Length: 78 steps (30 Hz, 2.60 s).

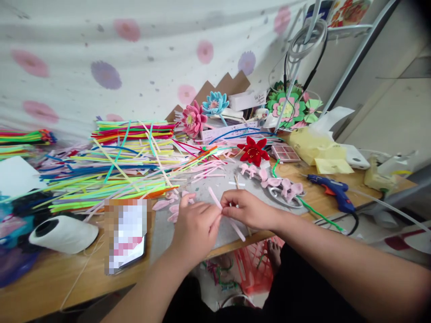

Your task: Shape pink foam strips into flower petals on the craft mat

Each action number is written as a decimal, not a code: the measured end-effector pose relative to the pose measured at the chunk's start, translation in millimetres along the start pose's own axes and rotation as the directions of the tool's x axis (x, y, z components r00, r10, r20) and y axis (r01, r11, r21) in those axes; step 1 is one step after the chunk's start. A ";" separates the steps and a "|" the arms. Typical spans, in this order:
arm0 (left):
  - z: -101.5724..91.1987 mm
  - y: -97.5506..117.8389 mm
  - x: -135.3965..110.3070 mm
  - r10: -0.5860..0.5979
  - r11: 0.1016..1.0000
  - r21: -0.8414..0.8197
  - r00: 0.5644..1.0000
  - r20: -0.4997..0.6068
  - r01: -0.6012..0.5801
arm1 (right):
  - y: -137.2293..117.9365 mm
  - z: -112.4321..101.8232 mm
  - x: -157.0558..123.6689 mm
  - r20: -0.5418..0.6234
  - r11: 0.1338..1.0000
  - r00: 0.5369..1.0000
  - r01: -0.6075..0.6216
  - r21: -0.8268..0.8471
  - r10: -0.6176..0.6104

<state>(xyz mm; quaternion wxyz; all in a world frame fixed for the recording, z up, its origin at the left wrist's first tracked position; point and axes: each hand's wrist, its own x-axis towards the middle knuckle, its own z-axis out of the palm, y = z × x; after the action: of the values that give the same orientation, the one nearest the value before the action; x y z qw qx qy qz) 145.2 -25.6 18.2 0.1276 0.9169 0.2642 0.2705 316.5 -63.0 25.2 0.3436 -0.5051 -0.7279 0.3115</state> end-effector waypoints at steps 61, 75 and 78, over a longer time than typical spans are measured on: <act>30.8 12.1 10.0 -0.735 -0.076 -0.996 0.673 0.083 0.041 | -1.5 24.0 -6.7 -0.356 0.895 0.887 -0.124 0.428 0.293; 34.4 10.9 12.4 -0.601 0.218 -0.961 0.799 0.004 0.169 | 0.5 26.5 -8.6 -0.301 0.930 0.912 -0.179 0.320 0.279; 34.4 2.5 15.8 -0.551 0.301 -0.930 0.834 0.012 0.212 | -0.3 21.2 -9.3 -0.294 0.947 0.919 -0.186 0.260 0.261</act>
<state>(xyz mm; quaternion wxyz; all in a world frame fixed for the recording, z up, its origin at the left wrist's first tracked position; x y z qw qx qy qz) 176.9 -22.1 -2.3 0.6198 0.5503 0.3042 0.4695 301.4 -74.2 11.5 0.4761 -0.5872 -0.5579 0.3425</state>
